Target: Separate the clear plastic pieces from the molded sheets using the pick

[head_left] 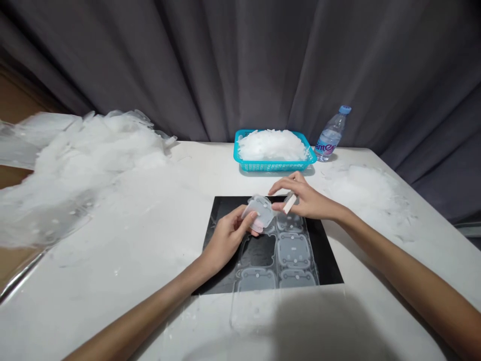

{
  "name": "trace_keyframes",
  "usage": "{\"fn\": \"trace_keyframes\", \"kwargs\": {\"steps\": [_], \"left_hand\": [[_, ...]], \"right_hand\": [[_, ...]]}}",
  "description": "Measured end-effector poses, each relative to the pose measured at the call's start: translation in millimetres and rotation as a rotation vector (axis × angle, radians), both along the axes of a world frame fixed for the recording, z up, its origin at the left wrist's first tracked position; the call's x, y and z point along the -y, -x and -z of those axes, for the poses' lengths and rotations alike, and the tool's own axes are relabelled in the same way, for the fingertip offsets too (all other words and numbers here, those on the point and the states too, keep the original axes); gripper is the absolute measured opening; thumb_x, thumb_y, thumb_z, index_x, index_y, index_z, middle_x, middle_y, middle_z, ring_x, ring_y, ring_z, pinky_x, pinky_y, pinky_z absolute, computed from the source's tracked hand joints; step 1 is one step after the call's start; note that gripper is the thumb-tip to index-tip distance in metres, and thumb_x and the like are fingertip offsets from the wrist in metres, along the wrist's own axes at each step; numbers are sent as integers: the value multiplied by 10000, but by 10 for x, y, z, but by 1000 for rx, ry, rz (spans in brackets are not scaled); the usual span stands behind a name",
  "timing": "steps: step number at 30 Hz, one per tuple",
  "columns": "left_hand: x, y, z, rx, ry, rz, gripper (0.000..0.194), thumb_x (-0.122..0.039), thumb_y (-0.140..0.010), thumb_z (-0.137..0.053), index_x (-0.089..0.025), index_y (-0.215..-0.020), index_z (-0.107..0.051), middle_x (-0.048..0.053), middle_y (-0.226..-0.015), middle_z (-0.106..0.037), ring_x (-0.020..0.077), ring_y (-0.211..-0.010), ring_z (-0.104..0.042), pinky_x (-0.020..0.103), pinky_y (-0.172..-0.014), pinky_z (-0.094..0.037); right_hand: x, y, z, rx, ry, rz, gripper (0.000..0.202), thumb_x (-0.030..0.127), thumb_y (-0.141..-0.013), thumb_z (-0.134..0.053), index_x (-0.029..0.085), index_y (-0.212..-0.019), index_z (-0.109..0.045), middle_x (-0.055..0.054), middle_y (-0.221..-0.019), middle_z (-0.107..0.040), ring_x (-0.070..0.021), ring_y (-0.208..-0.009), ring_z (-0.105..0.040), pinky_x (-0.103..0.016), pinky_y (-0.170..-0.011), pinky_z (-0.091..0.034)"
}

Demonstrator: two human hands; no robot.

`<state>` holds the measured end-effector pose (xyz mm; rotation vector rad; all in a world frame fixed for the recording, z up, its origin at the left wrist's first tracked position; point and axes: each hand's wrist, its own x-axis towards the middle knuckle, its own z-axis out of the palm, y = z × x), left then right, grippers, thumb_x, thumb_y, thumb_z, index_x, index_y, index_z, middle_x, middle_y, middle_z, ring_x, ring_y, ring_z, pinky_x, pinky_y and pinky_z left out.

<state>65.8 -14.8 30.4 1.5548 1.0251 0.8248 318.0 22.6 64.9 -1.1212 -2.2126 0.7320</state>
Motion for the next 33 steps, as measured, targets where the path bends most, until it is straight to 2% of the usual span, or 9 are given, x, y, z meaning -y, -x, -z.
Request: {"fn": "trace_keyframes", "kwargs": {"steps": [3,7,10,14,16,22,26,30,33], "left_hand": [[39,24,-4,-56,-15,30,306,-481,-1023,-586,-199,-1132,-636,5,-870,-719,184,-795,-692,275,-768,-527],[58,45,-29,-174,-104,51,323,-443,-1042,-563,-220,-1272,-608,-32,-769,-699,151,-673,-628,257,-694,-461],[54,53,-35,-223,-173,57,274,-431,-1047,-559,-209,-1178,-652,-41,-716,-657,129,-614,-551,253,-650,-407],[62,51,-39,-245,-202,65,291,-417,-1083,-471,-204,-1001,-652,-26,-723,-629,127,-620,-526,254,-635,-388],[85,43,-33,-295,-251,58,307,-395,-1097,-420,-210,-977,-635,-18,-739,-615,132,-627,-527,259,-641,-396],[235,3,30,-447,-586,191,249,-291,-1045,-435,-213,-858,-580,41,-782,-601,201,-719,-578,316,-698,-432],[232,20,6,-429,-341,39,278,-368,-1072,-426,-230,-849,-518,-24,-702,-575,147,-607,-534,270,-627,-400],[129,74,-63,-257,-115,5,222,-426,-1043,-491,-229,-1010,-590,-26,-758,-703,169,-689,-669,265,-701,-474],[90,89,-80,-191,-47,5,244,-432,-1019,-534,-232,-1139,-608,-24,-779,-729,183,-709,-702,263,-689,-490]], "right_hand": [[-13,127,-120,-3,-43,78,289,429,-939,-728,256,-1170,-740,-73,-1205,-723,-283,-1120,-503,-420,-961,-421],[-140,356,-205,142,34,-47,108,283,-912,-714,207,-938,-785,-54,-935,-747,-227,-941,-591,-325,-784,-409],[-242,413,-224,130,184,-213,117,132,-856,-654,174,-872,-763,-16,-827,-729,-167,-779,-608,-280,-693,-390],[-252,369,-280,69,274,-326,106,150,-875,-612,167,-864,-716,-8,-842,-717,-151,-757,-589,-264,-689,-407],[-231,364,-275,106,262,-290,88,160,-882,-612,177,-864,-697,-4,-851,-712,-151,-757,-578,-259,-683,-394],[-319,380,-20,208,131,98,157,54,-860,-560,187,-842,-642,-52,-894,-704,-191,-833,-591,-279,-695,-342],[-398,269,1,167,193,35,144,79,-886,-559,183,-859,-655,-31,-884,-725,-177,-830,-630,-262,-715,-409],[-339,139,-93,62,291,-24,282,346,-1017,-538,168,-881,-710,-60,-931,-760,-183,-832,-654,-294,-754,-477],[-248,111,-89,-18,399,-124,272,425,-935,-671,168,-911,-759,-62,-928,-775,-201,-850,-665,-307,-761,-484]]}}
